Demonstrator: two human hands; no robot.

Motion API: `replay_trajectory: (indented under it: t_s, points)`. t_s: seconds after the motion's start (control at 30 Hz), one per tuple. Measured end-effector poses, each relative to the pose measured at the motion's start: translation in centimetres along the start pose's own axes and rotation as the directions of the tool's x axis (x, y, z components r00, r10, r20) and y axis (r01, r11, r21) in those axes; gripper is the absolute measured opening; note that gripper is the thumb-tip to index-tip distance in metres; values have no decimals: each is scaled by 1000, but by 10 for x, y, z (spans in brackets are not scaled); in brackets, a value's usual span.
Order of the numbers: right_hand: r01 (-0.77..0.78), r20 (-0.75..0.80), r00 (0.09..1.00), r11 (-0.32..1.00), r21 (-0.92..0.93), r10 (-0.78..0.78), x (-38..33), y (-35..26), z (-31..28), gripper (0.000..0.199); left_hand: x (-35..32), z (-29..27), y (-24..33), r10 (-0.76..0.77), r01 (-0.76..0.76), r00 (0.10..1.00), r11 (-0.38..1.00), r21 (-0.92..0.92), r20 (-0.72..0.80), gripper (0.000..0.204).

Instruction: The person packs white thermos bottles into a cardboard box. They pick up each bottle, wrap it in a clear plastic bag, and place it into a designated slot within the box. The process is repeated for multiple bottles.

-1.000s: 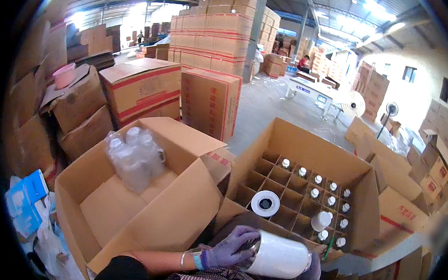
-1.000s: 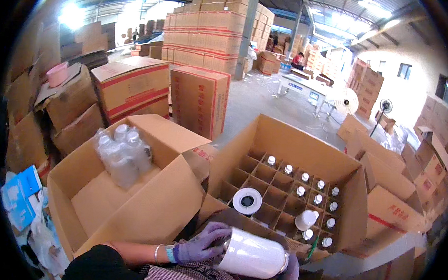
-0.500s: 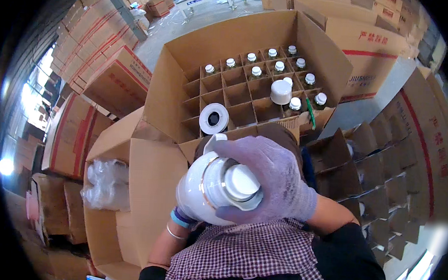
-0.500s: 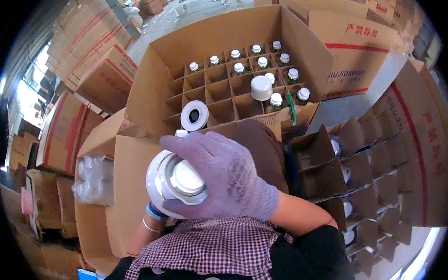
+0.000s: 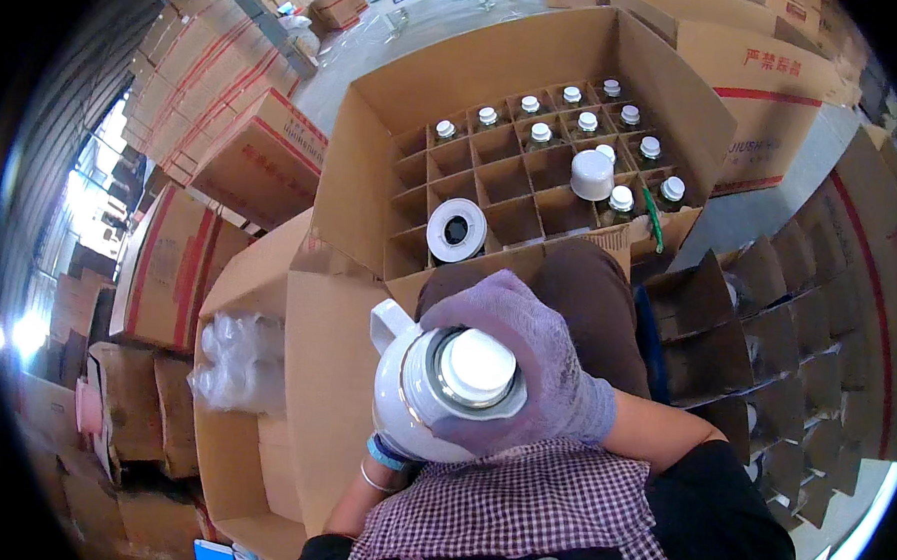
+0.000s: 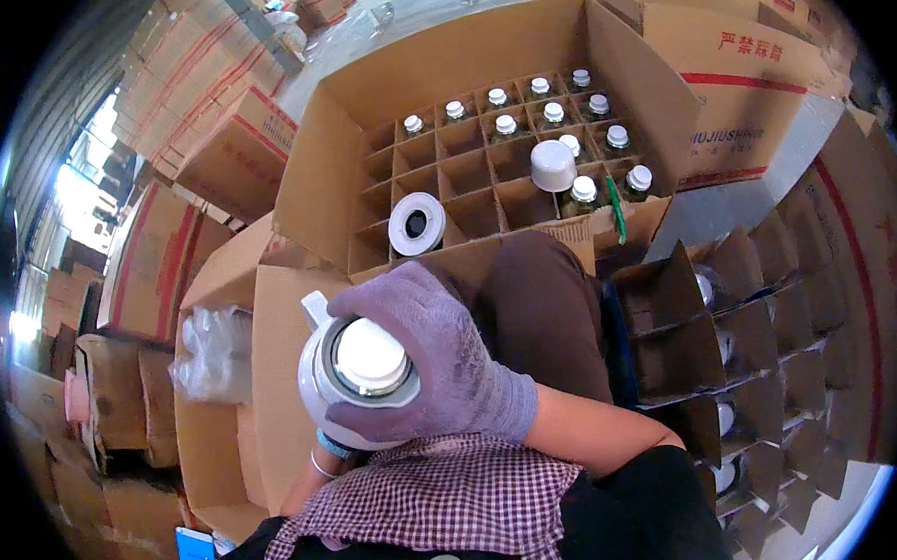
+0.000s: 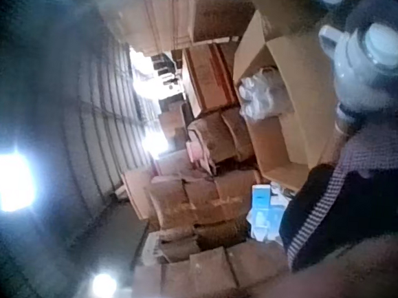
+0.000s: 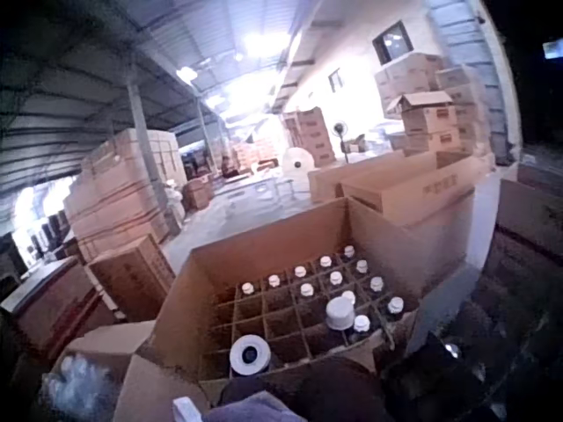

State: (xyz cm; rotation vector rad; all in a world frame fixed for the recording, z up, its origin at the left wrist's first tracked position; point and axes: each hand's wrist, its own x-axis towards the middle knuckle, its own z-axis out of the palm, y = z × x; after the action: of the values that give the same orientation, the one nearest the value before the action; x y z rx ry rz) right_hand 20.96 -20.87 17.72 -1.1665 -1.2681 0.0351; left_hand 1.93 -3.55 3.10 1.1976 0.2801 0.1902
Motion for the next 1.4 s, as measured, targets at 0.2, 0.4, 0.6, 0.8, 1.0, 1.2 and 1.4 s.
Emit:
replay_trajectory:
  t_s: [0.2,0.4,0.6,0.8,1.0,1.2,1.4]
  points:
    - [0,44,999,1000,29,-1,8,22,-1,65,20,30,54,236,-225,966,585,779,103,57]
    - [-139,-539,803,959,247,255,1,63,13,57,23,-13,40,115,-107,958,993,46,-261,61]
    - [-327,186,923,942,-79,336,43,142,-51,53,31,-18,28,185,-351,918,790,-503,-350,69]
    - [-24,25,757,65,-998,653,45,301,-177,86,6,-49,44,215,-425,861,801,-421,-461,70]
    - [-278,243,795,690,-668,556,74,208,-114,90,-5,-51,50,227,-425,846,833,-354,-482,68]
    - [517,619,752,784,-343,-225,53,104,-45,78,-1,-47,60,203,-300,909,924,-235,-365,68]
    - [-441,570,710,892,-99,414,12,84,-37,63,-7,20,111,600,-540,793,609,581,108,36]
